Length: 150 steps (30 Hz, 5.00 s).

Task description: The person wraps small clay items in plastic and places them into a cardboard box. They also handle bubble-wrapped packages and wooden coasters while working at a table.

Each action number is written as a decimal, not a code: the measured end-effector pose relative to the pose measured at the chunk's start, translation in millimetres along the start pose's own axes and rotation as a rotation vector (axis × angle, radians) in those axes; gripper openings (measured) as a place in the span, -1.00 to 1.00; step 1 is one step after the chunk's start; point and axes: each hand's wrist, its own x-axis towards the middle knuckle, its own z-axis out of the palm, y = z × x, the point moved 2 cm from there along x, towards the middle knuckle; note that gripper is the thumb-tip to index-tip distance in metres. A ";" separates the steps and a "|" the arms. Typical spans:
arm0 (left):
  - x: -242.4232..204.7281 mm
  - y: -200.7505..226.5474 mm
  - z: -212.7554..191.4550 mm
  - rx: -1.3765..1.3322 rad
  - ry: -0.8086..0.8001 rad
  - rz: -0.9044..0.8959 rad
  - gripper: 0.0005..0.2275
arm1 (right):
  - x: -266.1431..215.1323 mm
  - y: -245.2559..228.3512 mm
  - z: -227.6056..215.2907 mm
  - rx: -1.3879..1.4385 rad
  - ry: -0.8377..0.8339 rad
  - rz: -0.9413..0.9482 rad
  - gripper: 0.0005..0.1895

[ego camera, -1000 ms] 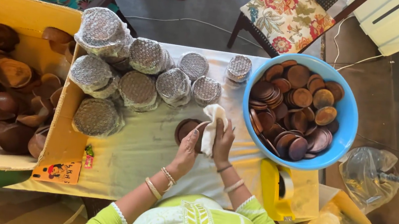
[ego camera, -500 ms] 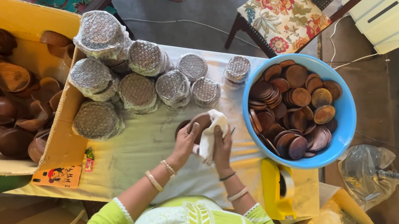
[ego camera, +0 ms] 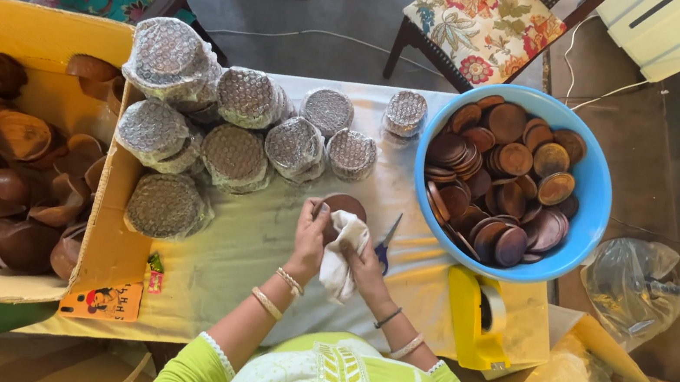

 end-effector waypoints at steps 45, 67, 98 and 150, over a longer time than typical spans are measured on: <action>17.9 34.6 -59.0 1.430 -0.138 0.391 -0.58 | -69.0 6.6 -132.4 -0.678 0.284 0.168 -0.52; -46.4 19.7 -42.4 1.849 -0.520 0.701 -0.70 | -5.5 -108.1 -5.6 -0.838 0.280 -0.608 -0.52; -38.5 16.0 -43.0 1.795 -0.477 0.740 -0.92 | 9.7 -23.4 5.1 -1.192 -0.274 -0.845 -0.44; -44.6 7.6 -39.2 1.964 -0.583 0.546 -0.42 | -56.8 -16.7 -115.0 -1.335 0.393 -0.305 -0.39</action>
